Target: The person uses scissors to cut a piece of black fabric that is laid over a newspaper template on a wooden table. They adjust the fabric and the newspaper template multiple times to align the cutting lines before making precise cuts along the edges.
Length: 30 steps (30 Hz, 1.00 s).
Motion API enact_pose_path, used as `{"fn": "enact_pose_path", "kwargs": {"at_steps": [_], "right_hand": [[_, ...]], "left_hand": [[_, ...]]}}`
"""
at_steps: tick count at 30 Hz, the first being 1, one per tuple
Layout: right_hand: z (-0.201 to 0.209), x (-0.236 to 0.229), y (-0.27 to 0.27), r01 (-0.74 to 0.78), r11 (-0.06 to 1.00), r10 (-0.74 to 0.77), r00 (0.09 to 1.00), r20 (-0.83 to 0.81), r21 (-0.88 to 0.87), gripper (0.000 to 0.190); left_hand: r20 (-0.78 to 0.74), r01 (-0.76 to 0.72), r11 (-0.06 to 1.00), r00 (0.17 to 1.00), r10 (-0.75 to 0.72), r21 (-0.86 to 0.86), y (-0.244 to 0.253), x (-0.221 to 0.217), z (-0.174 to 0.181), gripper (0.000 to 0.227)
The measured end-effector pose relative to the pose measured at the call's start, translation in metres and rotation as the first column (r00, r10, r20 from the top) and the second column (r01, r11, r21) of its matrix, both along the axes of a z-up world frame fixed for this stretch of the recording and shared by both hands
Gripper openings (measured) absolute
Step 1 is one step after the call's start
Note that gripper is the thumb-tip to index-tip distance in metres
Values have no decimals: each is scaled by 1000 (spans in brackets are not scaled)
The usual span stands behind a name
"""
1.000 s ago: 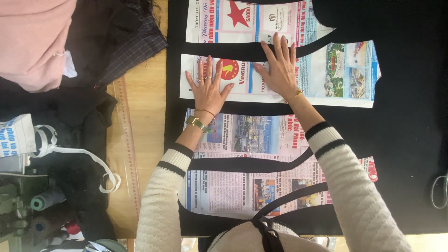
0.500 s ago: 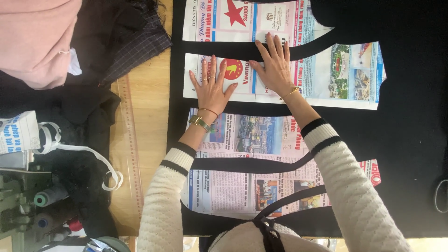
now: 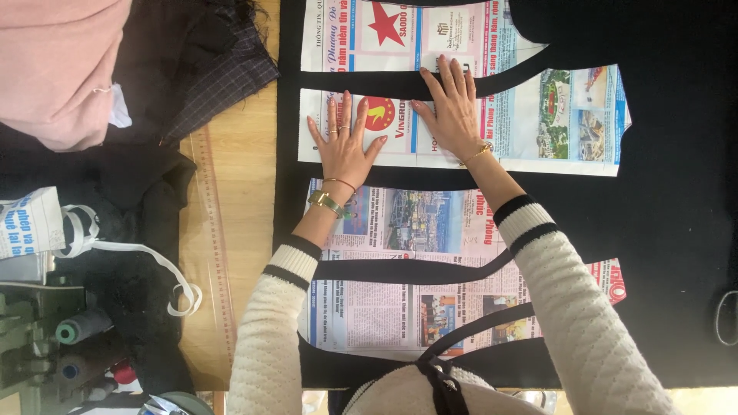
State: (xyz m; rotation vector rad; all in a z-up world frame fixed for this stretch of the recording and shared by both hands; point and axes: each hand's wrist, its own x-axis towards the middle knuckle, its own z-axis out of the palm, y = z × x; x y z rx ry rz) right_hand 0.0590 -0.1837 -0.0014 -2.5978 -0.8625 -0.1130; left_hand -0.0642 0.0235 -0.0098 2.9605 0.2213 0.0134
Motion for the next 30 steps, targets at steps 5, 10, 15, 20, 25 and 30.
{"fn": "enact_pose_path", "kwargs": {"at_steps": [5,10,15,20,25,30], "right_hand": [[-1,2,5,-9,1000,9,1000,30,14,59],[4,0,8,-11,999,10,999,47,38,57],[3,0,7,-3,999,1,999,51,41,57],[7,-4,5,25,999,-26,999,33,42,57],[4,-7,2,23,999,-24,999,22,49,57],[5,-6,3,17,999,-18,1000,24,42,56]], "left_hand": [[-12,-10,1000,1000,10,-3,4,1,2,80],[-3,-10,1000,1000,10,11,6,1,0,81],[2,-3,1000,1000,3,5,6,0,2,80],[5,2,1000,1000,-2,13,5,1,2,79],[-12,-1,1000,1000,1,9,6,2,1,79],[-10,-5,1000,1000,5,8,7,0,3,80]]}}
